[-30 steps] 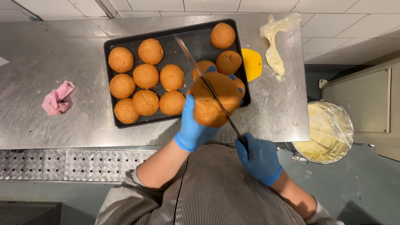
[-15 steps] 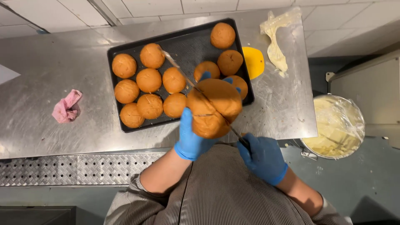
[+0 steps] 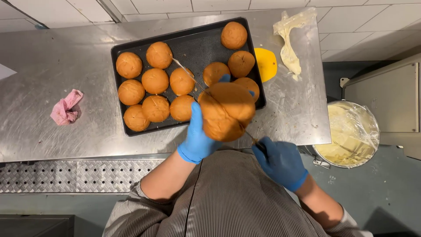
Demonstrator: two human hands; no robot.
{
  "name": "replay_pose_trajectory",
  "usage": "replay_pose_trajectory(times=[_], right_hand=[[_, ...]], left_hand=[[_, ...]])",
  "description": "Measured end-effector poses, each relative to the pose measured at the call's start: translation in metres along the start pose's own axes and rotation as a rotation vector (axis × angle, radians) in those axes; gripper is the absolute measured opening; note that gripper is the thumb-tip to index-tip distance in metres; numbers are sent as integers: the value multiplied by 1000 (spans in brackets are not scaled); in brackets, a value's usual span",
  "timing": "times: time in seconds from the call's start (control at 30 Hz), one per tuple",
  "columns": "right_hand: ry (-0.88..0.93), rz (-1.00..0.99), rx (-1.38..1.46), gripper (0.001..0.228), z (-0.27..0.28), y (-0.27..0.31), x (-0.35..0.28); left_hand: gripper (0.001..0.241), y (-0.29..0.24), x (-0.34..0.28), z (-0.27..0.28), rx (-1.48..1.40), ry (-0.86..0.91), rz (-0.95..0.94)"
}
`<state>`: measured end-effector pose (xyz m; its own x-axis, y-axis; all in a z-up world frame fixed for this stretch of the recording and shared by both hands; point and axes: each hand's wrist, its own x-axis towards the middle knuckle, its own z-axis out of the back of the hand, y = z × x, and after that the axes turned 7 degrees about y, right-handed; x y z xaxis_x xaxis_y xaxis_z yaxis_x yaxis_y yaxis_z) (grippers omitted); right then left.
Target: Slice bread buns on a tray using a serrated knife and arrange them.
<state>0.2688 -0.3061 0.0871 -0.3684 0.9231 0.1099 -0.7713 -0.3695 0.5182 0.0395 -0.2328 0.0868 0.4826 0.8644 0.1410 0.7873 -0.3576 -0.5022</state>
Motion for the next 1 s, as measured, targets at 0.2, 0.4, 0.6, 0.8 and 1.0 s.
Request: replay_pose_trajectory(times=[0.2, 0.4, 0.6, 0.8, 1.0], right_hand=[[67, -83, 49, 18, 41, 3, -11], [-37, -141, 155, 15, 53, 8, -26], [-55, -133, 161, 16, 24, 27, -10], [-60, -143, 149, 14, 14, 38, 2], [-6, -147, 18, 18, 3, 31, -5]], left_hand=[[82, -42, 2, 15, -93, 37, -90], [90, -36, 7, 12, -353, 181, -4], [79, -13, 21, -3, -280, 61, 28], [83, 36, 22, 45, -275, -25, 11], [89, 8, 42, 26, -199, -27, -60]])
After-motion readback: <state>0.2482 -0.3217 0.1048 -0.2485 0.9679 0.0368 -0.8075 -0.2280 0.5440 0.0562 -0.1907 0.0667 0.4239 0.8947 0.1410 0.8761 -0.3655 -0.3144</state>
